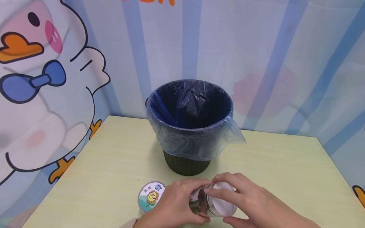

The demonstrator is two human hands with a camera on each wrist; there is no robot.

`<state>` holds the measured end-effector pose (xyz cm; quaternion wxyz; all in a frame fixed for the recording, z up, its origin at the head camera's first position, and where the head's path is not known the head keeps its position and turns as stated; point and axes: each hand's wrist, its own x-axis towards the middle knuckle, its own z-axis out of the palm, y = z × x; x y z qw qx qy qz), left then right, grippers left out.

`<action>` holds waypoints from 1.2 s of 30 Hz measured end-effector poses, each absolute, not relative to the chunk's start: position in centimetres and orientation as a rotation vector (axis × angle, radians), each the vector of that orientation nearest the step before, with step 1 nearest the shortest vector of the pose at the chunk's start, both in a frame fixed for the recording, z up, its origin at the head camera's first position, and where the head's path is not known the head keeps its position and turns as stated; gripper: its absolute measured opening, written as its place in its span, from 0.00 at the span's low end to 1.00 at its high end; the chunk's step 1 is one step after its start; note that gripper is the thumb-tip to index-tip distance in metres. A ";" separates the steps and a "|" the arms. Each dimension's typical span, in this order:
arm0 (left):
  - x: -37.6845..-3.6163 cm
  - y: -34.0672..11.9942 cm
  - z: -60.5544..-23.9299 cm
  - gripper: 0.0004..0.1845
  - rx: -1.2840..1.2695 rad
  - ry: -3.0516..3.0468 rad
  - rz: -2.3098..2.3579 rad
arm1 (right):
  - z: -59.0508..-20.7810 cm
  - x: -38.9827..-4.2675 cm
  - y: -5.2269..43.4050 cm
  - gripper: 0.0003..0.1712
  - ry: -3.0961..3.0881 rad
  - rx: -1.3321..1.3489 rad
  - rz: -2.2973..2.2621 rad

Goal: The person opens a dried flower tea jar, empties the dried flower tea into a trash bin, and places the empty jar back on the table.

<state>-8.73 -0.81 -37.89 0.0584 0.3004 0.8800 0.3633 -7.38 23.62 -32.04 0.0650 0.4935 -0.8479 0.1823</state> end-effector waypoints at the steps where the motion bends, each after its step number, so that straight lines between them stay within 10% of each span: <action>1: -8.7 -0.8 -37.9 0.37 0.908 2.666 1.099 | -32.0 -7.4 23.6 0.36 -2.538 1.513 0.555; 36: -8.5 -0.9 -37.8 0.38 0.947 2.710 1.084 | -31.8 -6.7 23.3 0.34 -2.501 1.522 0.622</action>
